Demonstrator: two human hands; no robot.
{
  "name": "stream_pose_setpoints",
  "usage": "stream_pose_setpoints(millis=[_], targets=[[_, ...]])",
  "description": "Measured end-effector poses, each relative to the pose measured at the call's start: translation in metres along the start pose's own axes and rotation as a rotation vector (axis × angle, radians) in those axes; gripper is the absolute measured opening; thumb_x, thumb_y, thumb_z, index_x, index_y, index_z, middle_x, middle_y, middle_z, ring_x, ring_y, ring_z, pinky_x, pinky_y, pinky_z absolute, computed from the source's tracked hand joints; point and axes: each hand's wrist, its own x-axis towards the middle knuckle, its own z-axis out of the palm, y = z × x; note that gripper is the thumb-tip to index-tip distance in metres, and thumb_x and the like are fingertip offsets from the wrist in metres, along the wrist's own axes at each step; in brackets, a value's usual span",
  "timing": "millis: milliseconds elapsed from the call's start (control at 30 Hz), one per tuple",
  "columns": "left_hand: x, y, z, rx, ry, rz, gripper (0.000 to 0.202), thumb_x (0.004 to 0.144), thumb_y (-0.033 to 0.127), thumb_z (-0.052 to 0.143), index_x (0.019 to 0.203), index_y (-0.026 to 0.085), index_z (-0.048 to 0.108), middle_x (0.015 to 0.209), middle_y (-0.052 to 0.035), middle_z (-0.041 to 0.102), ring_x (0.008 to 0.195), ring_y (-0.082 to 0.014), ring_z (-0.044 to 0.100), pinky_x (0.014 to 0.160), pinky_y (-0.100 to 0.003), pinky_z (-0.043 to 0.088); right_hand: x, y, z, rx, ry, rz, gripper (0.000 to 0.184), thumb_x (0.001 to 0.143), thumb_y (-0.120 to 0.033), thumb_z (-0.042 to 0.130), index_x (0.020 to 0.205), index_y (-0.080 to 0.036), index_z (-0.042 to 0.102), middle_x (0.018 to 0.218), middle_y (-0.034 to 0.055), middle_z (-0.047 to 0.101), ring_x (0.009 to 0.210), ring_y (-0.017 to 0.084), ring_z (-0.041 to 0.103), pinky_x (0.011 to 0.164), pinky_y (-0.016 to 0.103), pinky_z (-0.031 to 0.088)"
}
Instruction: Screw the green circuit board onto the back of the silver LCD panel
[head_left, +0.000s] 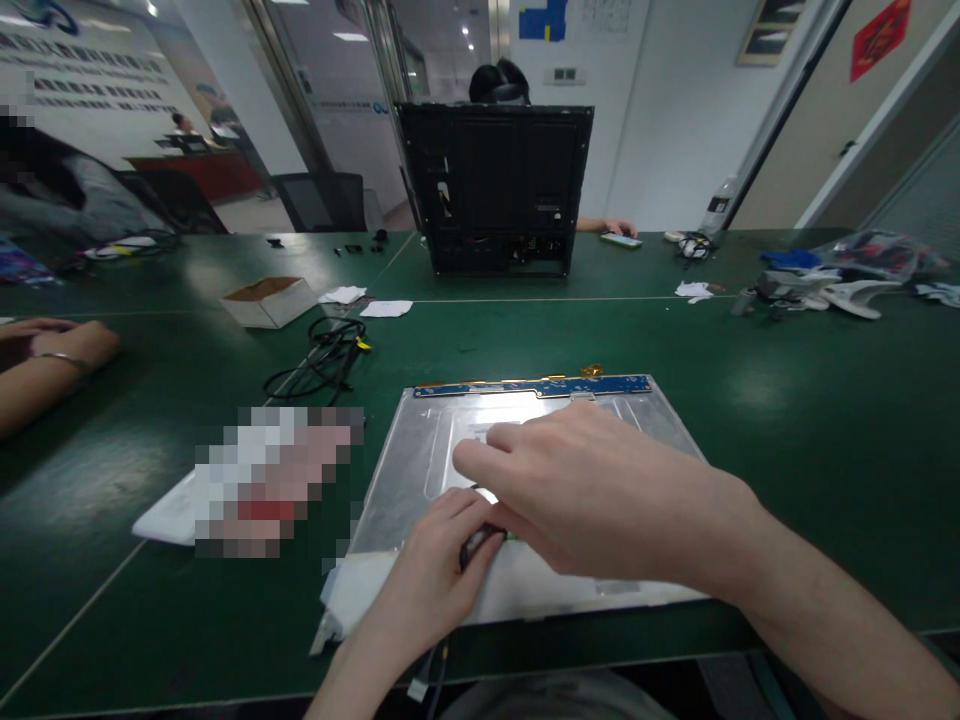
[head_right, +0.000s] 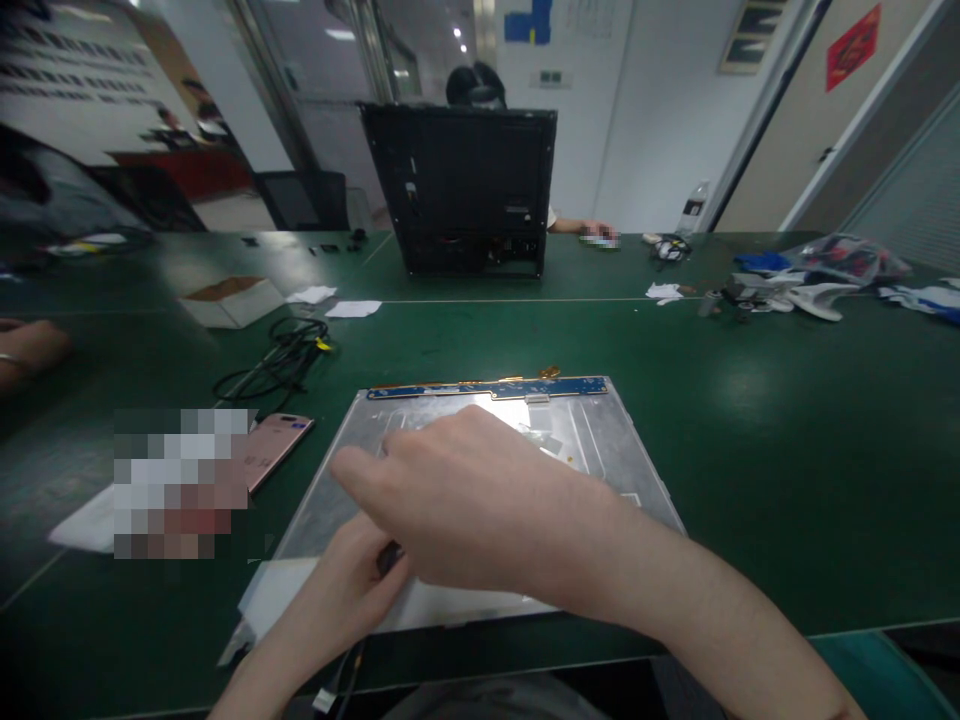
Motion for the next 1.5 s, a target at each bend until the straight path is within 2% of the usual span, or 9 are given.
stream_pose_setpoints(millis=[200, 400, 533, 667, 800, 900, 1033, 1267, 1500], targets=[[0.0009, -0.0002, 0.0004, -0.039, 0.015, 0.005, 0.013, 0.083, 0.015, 0.048, 0.08, 0.02, 0.059, 0.082, -0.0037, 0.064, 0.08, -0.0219, 0.061, 0.069, -0.03, 0.049, 0.0014, 0.0024, 0.0021, -0.01, -0.002, 0.028, 0.009, 0.089, -0.026, 0.053, 0.092, -0.019, 0.05, 0.077, 0.0014, 0.064, 0.059, 0.013, 0.051, 0.05, 0.029, 0.019], [0.0009, 0.0011, -0.0003, -0.035, -0.005, -0.016, 0.015, 0.084, 0.016, 0.047, 0.079, 0.021, 0.059, 0.075, -0.0024, 0.063, 0.073, -0.0216, 0.06, 0.068, -0.031, 0.048, -0.0013, 0.0008, -0.0035, 0.056, -0.013, -0.067, 0.014, 0.08, -0.015, 0.055, 0.092, -0.017, 0.048, 0.081, 0.0014, 0.06, 0.057, 0.013, 0.046, 0.047, 0.028, 0.021], [-0.0002, -0.0006, 0.0004, -0.007, -0.006, 0.004, 0.015, 0.085, 0.016, 0.047, 0.082, 0.021, 0.061, 0.069, -0.0013, 0.06, 0.067, -0.0206, 0.058, 0.065, -0.031, 0.047, 0.0, 0.0007, -0.0006, 0.022, -0.007, -0.035, 0.012, 0.085, -0.017, 0.054, 0.095, -0.018, 0.048, 0.083, 0.0016, 0.063, 0.059, 0.013, 0.049, 0.048, 0.029, 0.021], [-0.0005, -0.0016, 0.001, -0.002, 0.021, 0.018, 0.013, 0.084, 0.016, 0.048, 0.081, 0.02, 0.06, 0.075, -0.0026, 0.061, 0.073, -0.0213, 0.059, 0.067, -0.031, 0.048, 0.0013, 0.0025, 0.0033, -0.041, 0.006, 0.027, 0.003, 0.091, -0.022, 0.051, 0.09, -0.02, 0.049, 0.075, 0.0006, 0.064, 0.056, 0.013, 0.05, 0.049, 0.03, 0.018], [0.0011, 0.0, -0.0001, -0.052, -0.016, -0.004, 0.013, 0.085, 0.016, 0.048, 0.082, 0.02, 0.06, 0.084, -0.0039, 0.064, 0.081, -0.0223, 0.061, 0.07, -0.03, 0.049, 0.0, 0.003, 0.0009, -0.002, -0.013, 0.006, 0.01, 0.086, -0.026, 0.056, 0.09, -0.019, 0.05, 0.077, 0.0012, 0.064, 0.058, 0.014, 0.051, 0.048, 0.029, 0.019], [0.002, 0.0014, -0.0012, -0.057, -0.027, -0.021, 0.014, 0.085, 0.017, 0.048, 0.084, 0.02, 0.061, 0.087, -0.0048, 0.066, 0.082, -0.0228, 0.061, 0.072, -0.032, 0.049, -0.0011, 0.0017, -0.0028, 0.065, -0.029, -0.043, 0.016, 0.08, -0.021, 0.058, 0.092, -0.018, 0.048, 0.082, 0.001, 0.063, 0.06, 0.013, 0.05, 0.047, 0.028, 0.021], [0.0019, 0.0013, -0.0013, -0.045, -0.019, -0.024, 0.015, 0.084, 0.016, 0.048, 0.083, 0.02, 0.062, 0.087, -0.0049, 0.067, 0.079, -0.0223, 0.06, 0.071, -0.032, 0.048, -0.0006, 0.0009, -0.0026, 0.046, -0.018, -0.043, 0.016, 0.081, -0.016, 0.058, 0.094, -0.018, 0.047, 0.082, 0.0006, 0.063, 0.058, 0.012, 0.05, 0.047, 0.029, 0.021], [0.0016, 0.0007, -0.0001, -0.01, 0.031, 0.035, 0.014, 0.084, 0.015, 0.049, 0.081, 0.021, 0.062, 0.072, -0.002, 0.061, 0.068, -0.0201, 0.057, 0.064, -0.029, 0.047, 0.0019, 0.0022, 0.0012, -0.049, 0.014, 0.03, 0.006, 0.091, -0.024, 0.053, 0.091, -0.019, 0.05, 0.074, 0.0007, 0.065, 0.057, 0.014, 0.054, 0.049, 0.03, 0.018], [-0.0003, -0.0034, 0.0021, -0.014, 0.011, 0.027, 0.014, 0.085, 0.017, 0.049, 0.078, 0.021, 0.061, 0.067, -0.0008, 0.059, 0.065, -0.0193, 0.056, 0.064, -0.029, 0.046, 0.0039, 0.0006, 0.0021, -0.102, 0.038, 0.068, 0.014, 0.092, -0.029, 0.054, 0.083, -0.018, 0.055, 0.064, 0.0011, 0.064, 0.051, 0.013, 0.053, 0.048, 0.029, 0.016]])
